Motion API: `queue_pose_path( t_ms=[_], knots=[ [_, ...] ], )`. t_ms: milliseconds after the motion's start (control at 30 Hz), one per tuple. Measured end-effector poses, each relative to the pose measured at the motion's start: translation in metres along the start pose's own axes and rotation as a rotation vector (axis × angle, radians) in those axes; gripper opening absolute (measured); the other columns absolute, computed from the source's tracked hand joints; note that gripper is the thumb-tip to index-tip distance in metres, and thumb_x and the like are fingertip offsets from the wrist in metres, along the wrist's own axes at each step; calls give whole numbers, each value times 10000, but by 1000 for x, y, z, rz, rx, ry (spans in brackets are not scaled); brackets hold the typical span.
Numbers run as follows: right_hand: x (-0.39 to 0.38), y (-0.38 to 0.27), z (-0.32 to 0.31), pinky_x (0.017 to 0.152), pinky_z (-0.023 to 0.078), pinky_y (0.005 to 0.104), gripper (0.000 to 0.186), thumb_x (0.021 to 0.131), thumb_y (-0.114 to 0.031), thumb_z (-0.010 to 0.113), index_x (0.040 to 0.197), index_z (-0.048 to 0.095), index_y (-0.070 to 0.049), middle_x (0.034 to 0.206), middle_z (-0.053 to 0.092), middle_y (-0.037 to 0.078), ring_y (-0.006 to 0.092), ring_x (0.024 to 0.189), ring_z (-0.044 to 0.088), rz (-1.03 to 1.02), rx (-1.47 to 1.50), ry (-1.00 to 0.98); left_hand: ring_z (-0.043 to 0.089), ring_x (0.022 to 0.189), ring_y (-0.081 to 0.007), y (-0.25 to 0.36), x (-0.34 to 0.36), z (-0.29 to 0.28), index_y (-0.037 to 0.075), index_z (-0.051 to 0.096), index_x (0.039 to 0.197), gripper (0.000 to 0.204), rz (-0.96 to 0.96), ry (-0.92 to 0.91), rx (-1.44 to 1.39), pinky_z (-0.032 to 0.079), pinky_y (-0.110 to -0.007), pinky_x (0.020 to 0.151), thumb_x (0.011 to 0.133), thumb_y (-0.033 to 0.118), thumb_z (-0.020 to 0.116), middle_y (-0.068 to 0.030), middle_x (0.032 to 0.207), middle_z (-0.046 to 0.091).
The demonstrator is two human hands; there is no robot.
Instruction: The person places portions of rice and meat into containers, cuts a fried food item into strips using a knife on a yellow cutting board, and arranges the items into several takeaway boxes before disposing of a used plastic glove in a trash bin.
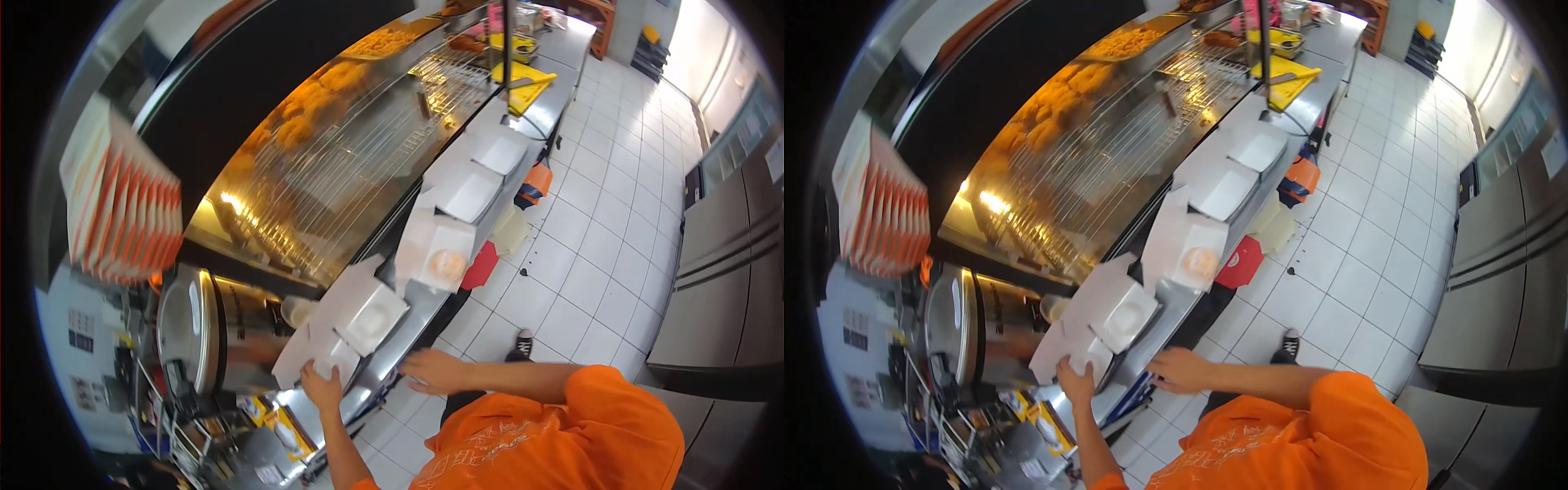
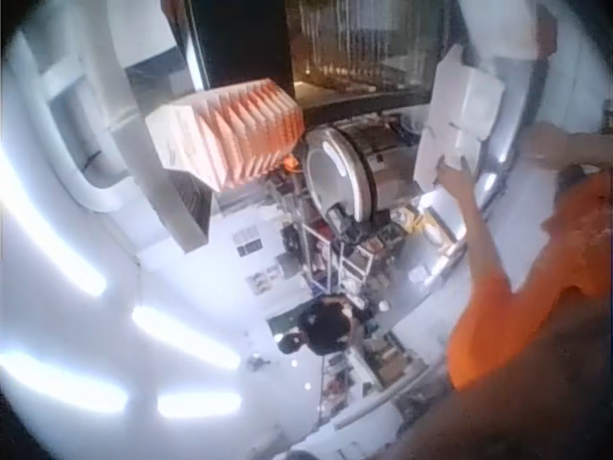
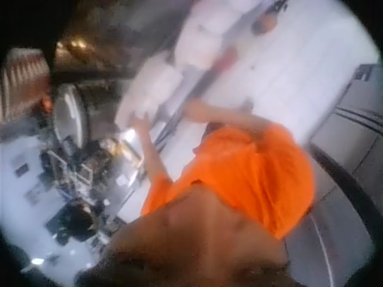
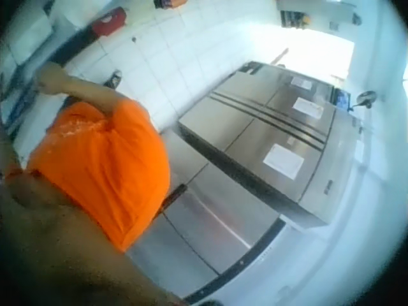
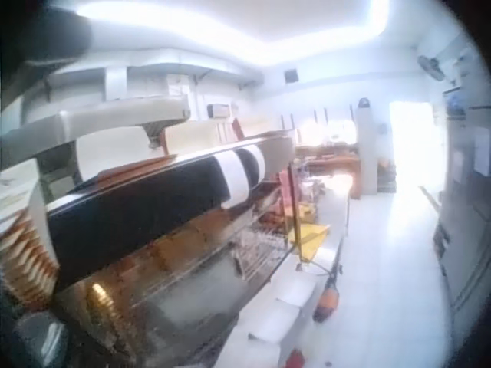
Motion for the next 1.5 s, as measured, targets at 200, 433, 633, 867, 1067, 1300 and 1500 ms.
queue_pose_path(
  t_ms=[200,433,633,867,1067,1300,1500],
  knots=[
    [-173,117,-52,794,495,467,295,876,-244,585,1092,581,-42,974,645,159,355,893,628,528,80,62,622,706,-209,230,-26,2,32,591,1086,290,156,-63,-481,455,-338,646,800,18,638,-61,745,610],
    [-278,227,-238,706,512,392,246,817,-163,666,1019,625,-31,842,654,124,294,768,649,606,35,468,629,723,-228,524,-67,111,77,593,1110,331,576,-605,-610,490,-339,678,792,92,684,-60,762,624],
    [-317,343,-398,687,518,355,217,812,-139,665,981,641,-5,795,674,127,260,732,663,696,66,664,620,760,-237,613,-52,157,81,570,1141,359,550,-737,-565,491,-344,696,802,122,681,-63,767,604],
    [-176,471,-537,672,527,317,237,838,-164,674,1001,659,6,835,707,138,213,730,684,528,402,594,635,840,-252,629,-14,213,64,564,1143,385,324,-592,-550,510,-354,750,794,138,708,-102,910,629],
    [-21,582,-608,690,520,371,165,828,-130,631,981,668,-79,804,680,145,323,752,669,405,-105,684,646,911,-222,732,66,277,55,582,1133,357,218,-662,-789,508,-334,822,806,128,706,-109,962,656],
    [52,668,-631,708,508,396,131,822,-157,620,878,639,-40,837,662,181,344,787,647,368,348,654,646,908,-216,822,176,297,36,574,1158,356,118,-700,-904,507,-349,811,830,115,688,-106,961,657],
    [50,657,-676,732,488,426,197,777,-143,624,937,611,-29,882,614,190,352,837,610,241,130,318,615,977,-305,866,262,318,14,494,1242,487,109,-320,-617,489,-411,842,804,102,687,-182,1126,593]
  ],
)
Point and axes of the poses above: each hand's wrist, its own x-axis towards the middle knuckle, its own z-axis out of the palm, y = z × x, the point moved 8 cm from there along x, towards the middle knuckle
